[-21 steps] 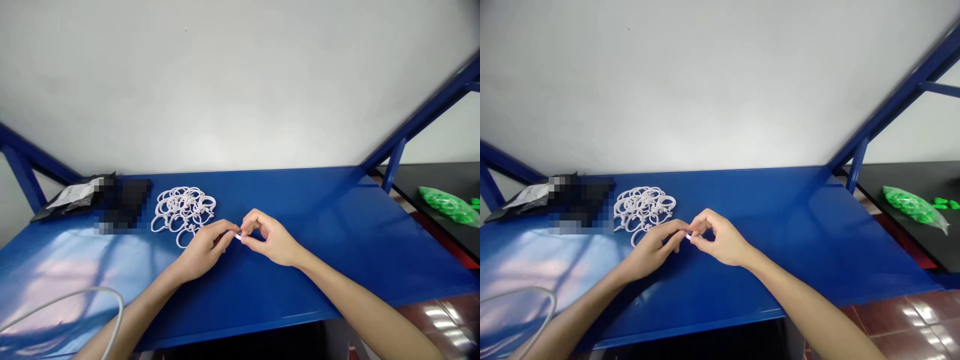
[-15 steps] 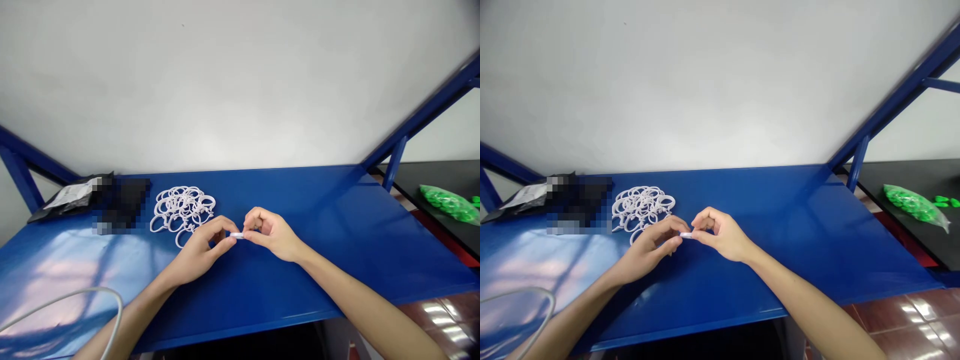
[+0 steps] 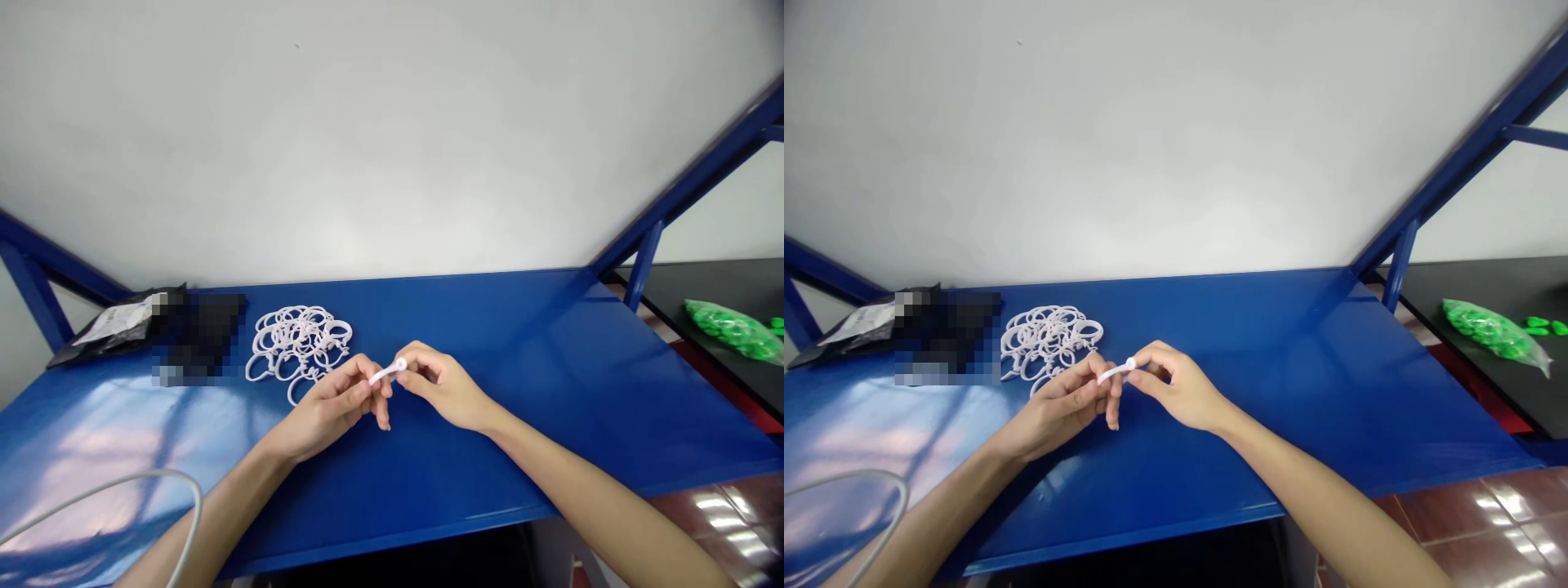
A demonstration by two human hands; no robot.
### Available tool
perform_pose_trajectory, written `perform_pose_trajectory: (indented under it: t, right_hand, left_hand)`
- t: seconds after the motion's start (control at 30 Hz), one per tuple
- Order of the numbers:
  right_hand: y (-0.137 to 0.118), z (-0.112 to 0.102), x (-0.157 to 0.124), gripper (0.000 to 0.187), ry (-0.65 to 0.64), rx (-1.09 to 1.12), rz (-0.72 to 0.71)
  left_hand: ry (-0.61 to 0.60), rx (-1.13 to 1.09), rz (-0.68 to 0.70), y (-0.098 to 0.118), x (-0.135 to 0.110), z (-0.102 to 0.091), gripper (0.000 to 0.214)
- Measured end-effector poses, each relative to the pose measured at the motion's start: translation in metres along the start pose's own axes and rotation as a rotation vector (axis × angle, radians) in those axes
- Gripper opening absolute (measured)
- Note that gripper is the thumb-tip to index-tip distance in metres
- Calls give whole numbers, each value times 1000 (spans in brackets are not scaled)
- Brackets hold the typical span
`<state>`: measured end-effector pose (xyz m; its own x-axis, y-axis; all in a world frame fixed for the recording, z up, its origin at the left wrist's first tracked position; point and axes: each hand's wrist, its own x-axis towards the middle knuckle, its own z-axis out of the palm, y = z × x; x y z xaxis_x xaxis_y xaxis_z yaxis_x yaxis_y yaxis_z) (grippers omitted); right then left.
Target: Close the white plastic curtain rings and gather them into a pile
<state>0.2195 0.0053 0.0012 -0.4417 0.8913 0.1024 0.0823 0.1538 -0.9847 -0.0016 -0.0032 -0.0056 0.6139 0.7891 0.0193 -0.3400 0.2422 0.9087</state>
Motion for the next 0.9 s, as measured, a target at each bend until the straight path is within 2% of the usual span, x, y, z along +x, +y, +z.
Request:
perform_pose_trajectory:
  t: [0.1, 0.17, 0.3, 0.43, 0.5, 0.57, 0.6, 0.67, 0.73, 0.8, 0.83, 0.9]
  right_hand:
    - [0, -1, 1, 34, -89, 167, 93]
    - [0, -1, 0, 34, -226, 266, 158]
    - [1, 1, -4, 33, -522, 410, 246]
    - [2, 6, -6, 38, -573, 383, 202]
    - [2, 8, -6, 39, -551, 387, 181]
    - [2, 7, -4, 36, -440, 363, 166]
    - [2, 6, -3, 36, -334, 311, 150]
    - [5, 1, 1, 31, -71, 96, 91]
    - [8, -6, 5, 19, 133, -172, 19]
    - [12, -12, 8, 12, 209, -350, -34]
    - [14, -14, 8, 11, 216, -397, -50]
    - [17, -16, 9, 10, 209, -464, -68]
  left_hand:
    - [26, -9, -57, 2, 0, 0, 22]
    - [24, 20, -83, 2, -1, -1, 31]
    - [-105, 259, -166, -2, -3, -1, 53]
    - [-195, 406, -158, -4, -4, 7, 69]
    - [-189, 464, -141, -1, -4, 9, 69]
    - [-87, 656, -87, 5, -3, 6, 62]
    - [12, 804, -23, 8, -3, 2, 56]
    - [265, 1155, 173, 17, -2, -11, 40]
    - [522, 1468, 385, 24, 0, -30, 27]
    - [725, 1687, 465, 30, 0, -49, 22]
    - [791, 1775, 447, 32, 0, -57, 23]
    - [850, 1900, 358, 35, 0, -70, 27]
